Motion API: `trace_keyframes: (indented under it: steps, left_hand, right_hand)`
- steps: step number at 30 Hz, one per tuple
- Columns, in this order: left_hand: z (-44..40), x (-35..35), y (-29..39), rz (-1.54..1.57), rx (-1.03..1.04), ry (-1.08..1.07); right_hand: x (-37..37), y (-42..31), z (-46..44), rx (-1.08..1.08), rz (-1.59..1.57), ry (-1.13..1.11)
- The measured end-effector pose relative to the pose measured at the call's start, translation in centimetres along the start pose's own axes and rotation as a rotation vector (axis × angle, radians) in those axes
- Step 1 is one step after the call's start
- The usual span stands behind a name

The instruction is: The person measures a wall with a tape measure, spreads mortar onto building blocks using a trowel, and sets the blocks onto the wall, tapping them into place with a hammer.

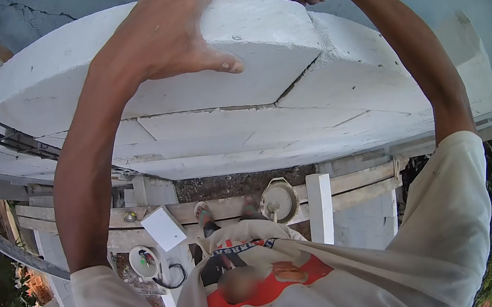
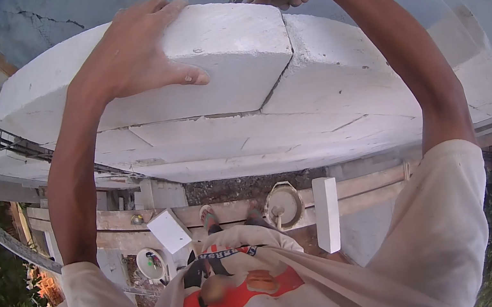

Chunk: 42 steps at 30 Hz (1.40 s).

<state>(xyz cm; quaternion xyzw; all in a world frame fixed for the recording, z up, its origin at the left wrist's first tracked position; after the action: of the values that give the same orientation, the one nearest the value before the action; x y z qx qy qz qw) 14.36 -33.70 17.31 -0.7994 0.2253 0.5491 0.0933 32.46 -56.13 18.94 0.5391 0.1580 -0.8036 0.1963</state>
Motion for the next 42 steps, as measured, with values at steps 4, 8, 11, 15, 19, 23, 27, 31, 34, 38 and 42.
trace_keyframes:
  steps: [4,8,11,15,19,23,27,31,34,38,42]
  left_hand:
    - [0.3,-0.4,0.3,0.031,0.043,0.021]
    - [0.2,-0.6,0.8,0.011,0.022,0.02]
    - [0.3,-0.2,0.6,-0.048,0.011,0.008]
    - [0.0,-0.4,0.8,-0.065,-0.008,-0.039]
    - [0.3,0.0,0.8,-0.057,-0.005,-0.011]
    - [0.4,-0.1,0.7,-0.069,0.047,0.054]
    - [0.3,-0.5,0.9,-0.068,0.033,0.052]
    - [0.4,-0.2,0.8,-0.048,-0.013,0.0]
    - [0.4,-0.3,0.9,-0.043,-0.009,0.007]
    - [0.3,-0.3,0.6,-0.039,-0.025,-0.056]
    - [0.3,-0.4,0.4,-0.022,0.003,-0.048]
  right_hand:
    - [1.2,1.0,-2.1,0.015,-0.029,-0.115]
    - [2.0,1.0,-2.8,-0.059,-0.153,-0.037]
    - [1.6,0.9,-2.8,-0.04,-0.093,-0.141]
    - [0.7,-0.1,-0.3,-0.082,-0.17,-0.01]
    - [1.7,0.6,-1.5,-0.077,-0.044,-0.169]
    - [1.2,-0.3,-0.7,-0.028,-0.085,-0.115]
    - [1.7,-0.4,-1.5,0.026,-0.11,-0.187]
    - [1.2,-0.6,-0.2,-0.009,-0.21,-0.174]
    - [1.0,-0.9,0.5,0.023,-0.145,-0.175]
    - [-0.2,-0.3,1.5,-0.038,-0.146,-0.094]
    - [-1.7,0.8,3.7,-0.049,-0.136,0.262]
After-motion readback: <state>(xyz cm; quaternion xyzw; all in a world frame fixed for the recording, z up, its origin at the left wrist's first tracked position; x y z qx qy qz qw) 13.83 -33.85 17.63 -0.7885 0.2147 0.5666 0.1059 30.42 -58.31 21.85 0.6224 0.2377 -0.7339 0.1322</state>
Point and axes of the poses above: each hand's wrist, its own z-axis away from the middle knuckle, its own x-axis out of the palm, y = z × x, the point moved 4 cm from there along -z, towards the middle knuckle, and after that the axes turned 4 degrees about x, right-handed, at the moved point
